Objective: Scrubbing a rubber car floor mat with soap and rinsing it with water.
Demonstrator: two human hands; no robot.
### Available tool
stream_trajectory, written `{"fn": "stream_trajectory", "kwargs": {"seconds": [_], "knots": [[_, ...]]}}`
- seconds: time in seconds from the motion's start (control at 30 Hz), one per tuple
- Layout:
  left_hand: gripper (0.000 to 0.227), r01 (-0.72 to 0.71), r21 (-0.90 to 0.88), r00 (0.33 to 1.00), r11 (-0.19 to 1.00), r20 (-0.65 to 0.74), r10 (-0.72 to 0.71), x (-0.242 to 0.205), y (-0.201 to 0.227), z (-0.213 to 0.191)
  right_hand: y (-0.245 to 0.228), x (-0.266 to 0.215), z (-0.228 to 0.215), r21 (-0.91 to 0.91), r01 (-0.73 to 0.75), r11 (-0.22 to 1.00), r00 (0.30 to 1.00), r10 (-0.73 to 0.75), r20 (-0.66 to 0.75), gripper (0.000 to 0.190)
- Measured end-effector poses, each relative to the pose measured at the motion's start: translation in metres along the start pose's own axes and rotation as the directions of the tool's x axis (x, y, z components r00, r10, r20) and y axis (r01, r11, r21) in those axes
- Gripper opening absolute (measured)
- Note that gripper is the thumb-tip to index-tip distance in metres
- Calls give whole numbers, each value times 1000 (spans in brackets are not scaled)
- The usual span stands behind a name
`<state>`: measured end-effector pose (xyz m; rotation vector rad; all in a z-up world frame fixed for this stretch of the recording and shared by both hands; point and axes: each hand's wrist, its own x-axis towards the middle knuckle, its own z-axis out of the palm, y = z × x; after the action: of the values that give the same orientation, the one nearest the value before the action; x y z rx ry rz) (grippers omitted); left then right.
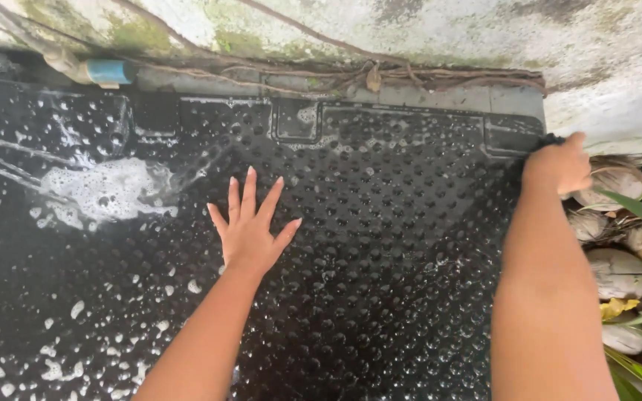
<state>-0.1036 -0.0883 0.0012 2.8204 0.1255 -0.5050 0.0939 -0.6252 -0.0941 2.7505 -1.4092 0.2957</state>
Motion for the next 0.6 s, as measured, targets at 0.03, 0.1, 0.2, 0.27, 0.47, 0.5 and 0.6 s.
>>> {"fn": "stream_trajectory", "kwargs": {"seconds": [0.03, 0.1, 0.2, 0.27, 0.47, 0.5, 0.6], "knots": [[76, -5, 8, 1000, 1000, -17, 5, -2, 0, 0, -12, -12, 1, -110, 104, 988, 994, -107, -22, 36], [75, -21, 10, 999, 1000, -46, 21, 2, 3, 2, -37, -34, -1, -216, 195, 957, 976, -210, -48, 44], [75, -17, 20, 999, 1000, -48, 18, 1, 1, 2, -68, -62, 1, 82, 675, 733, 726, -640, -251, 27], [75, -20, -12, 999, 1000, -39, 20, 0, 1, 0, -65, -47, 1, -18, 748, 663, 644, -732, -221, 24], [75, -25, -39, 1000, 999, -19, 24, 1, 2, -3, -33, -60, 6, -186, 297, 937, 917, -334, -217, 32], [75, -38, -41, 999, 998, -13, 37, 2, 2, -2, -37, -108, -7, -194, 285, 939, 920, -325, -219, 32], [74, -31, -47, 999, 998, -30, 30, -1, -1, 0, -77, -240, -51, -35, 625, 780, 744, -608, -277, 19]]}}
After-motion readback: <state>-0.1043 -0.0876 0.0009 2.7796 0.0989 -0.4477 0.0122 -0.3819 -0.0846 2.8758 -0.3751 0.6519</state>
